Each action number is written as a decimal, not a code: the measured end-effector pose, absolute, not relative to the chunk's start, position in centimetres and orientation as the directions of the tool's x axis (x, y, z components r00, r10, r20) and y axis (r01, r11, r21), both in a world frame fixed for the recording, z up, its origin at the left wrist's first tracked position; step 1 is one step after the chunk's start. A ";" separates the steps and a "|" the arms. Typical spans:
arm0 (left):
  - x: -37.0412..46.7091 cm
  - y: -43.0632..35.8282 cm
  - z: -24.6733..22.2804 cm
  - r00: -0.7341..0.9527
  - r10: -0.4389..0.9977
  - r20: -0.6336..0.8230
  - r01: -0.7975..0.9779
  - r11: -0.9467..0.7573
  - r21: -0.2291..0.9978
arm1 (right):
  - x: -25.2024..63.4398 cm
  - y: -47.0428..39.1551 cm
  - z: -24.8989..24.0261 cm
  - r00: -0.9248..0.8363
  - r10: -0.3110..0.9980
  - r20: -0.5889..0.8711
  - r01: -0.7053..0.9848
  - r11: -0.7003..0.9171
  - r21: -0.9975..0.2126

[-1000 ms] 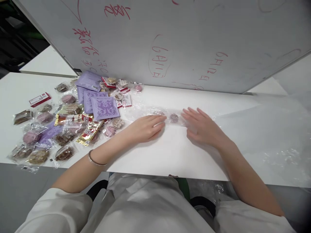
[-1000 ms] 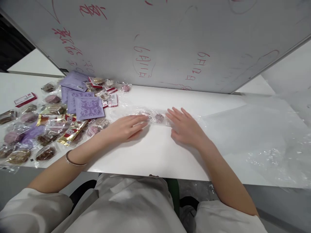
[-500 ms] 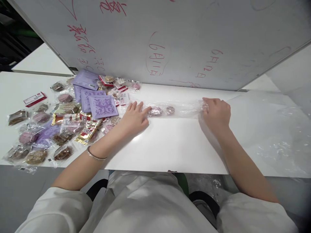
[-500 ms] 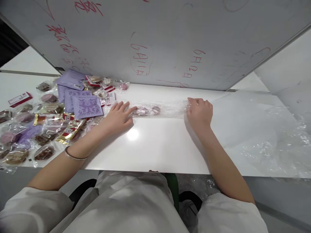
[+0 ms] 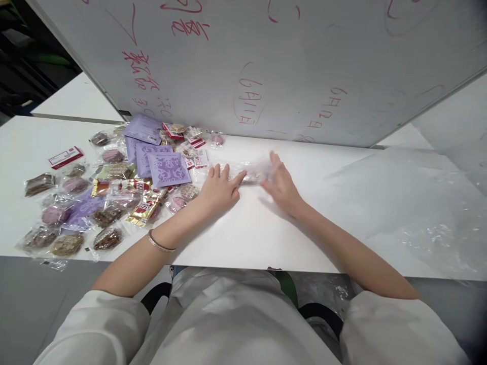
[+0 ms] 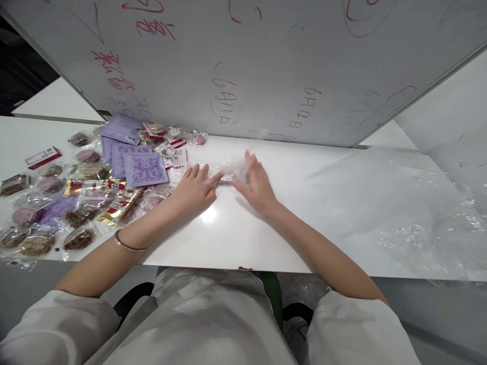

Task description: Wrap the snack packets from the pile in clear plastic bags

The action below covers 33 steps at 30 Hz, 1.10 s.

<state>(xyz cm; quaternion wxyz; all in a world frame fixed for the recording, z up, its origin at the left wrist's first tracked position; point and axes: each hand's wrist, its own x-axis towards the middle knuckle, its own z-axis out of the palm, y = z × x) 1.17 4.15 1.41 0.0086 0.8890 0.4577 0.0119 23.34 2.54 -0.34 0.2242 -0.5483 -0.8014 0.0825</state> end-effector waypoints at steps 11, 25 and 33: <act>-0.3 5.2 2.5 0.467 0.813 0.348 0.865 -0.502 0.012 | 22.5 2.5 -0.9 -0.485 0.869 0.098 0.859 0.495 -0.133; 1.2 4.9 1.6 0.884 0.410 0.224 0.312 -0.875 0.369 | 21.7 0.9 -0.4 -0.311 0.935 0.170 0.795 0.354 -0.492; 1.5 5.8 0.7 0.761 0.601 0.243 0.374 -0.713 0.592 | 24.9 1.8 1.2 -0.485 0.856 0.180 0.689 0.500 -0.525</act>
